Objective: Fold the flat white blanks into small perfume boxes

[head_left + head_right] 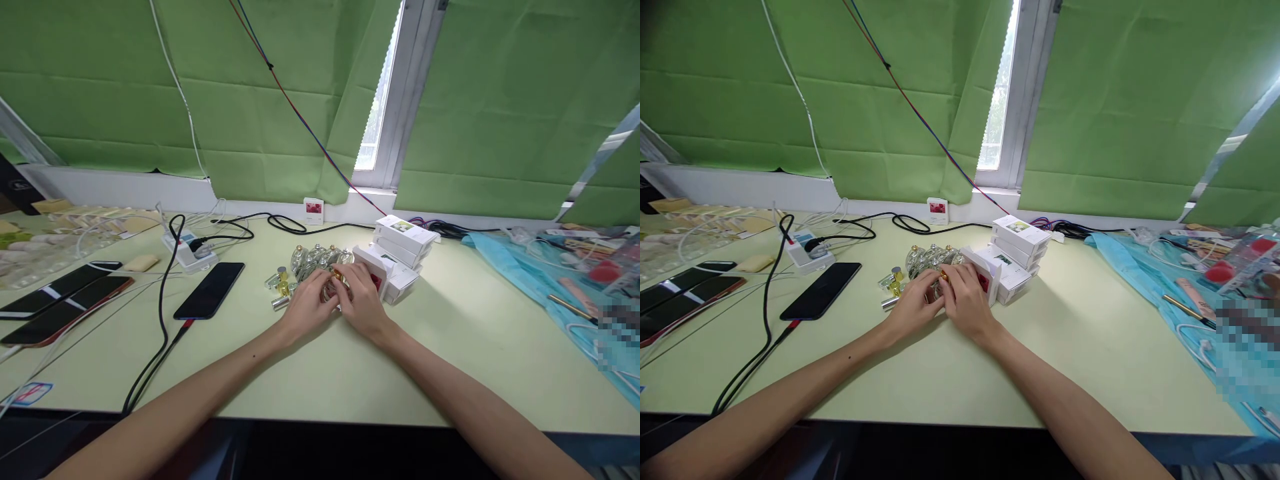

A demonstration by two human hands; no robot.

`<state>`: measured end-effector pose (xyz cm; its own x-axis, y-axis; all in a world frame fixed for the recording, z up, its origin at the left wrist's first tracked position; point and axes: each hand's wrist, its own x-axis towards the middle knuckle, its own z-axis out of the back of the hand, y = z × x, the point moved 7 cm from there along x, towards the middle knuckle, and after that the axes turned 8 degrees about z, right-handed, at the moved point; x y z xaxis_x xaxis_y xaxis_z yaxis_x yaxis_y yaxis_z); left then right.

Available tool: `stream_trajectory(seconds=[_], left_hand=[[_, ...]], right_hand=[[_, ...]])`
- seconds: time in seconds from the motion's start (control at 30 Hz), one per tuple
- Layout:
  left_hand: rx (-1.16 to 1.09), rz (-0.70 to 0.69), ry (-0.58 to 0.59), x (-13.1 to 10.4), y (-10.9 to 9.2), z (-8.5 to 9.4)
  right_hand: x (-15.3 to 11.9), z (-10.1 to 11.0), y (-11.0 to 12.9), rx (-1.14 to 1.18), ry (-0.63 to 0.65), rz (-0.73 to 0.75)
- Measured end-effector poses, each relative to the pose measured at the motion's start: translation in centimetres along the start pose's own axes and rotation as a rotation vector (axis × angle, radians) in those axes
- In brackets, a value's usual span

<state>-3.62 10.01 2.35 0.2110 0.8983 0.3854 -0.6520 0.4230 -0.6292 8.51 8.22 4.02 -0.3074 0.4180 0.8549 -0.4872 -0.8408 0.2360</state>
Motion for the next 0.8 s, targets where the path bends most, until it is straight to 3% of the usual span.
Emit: stream_trajectory(seconds=[0.8], left_hand=[[-0.024, 0.031, 0.009, 0.22, 0.28, -0.11]], right_hand=[[0.44, 0.17, -0.82, -0.017, 0.019, -0.072]])
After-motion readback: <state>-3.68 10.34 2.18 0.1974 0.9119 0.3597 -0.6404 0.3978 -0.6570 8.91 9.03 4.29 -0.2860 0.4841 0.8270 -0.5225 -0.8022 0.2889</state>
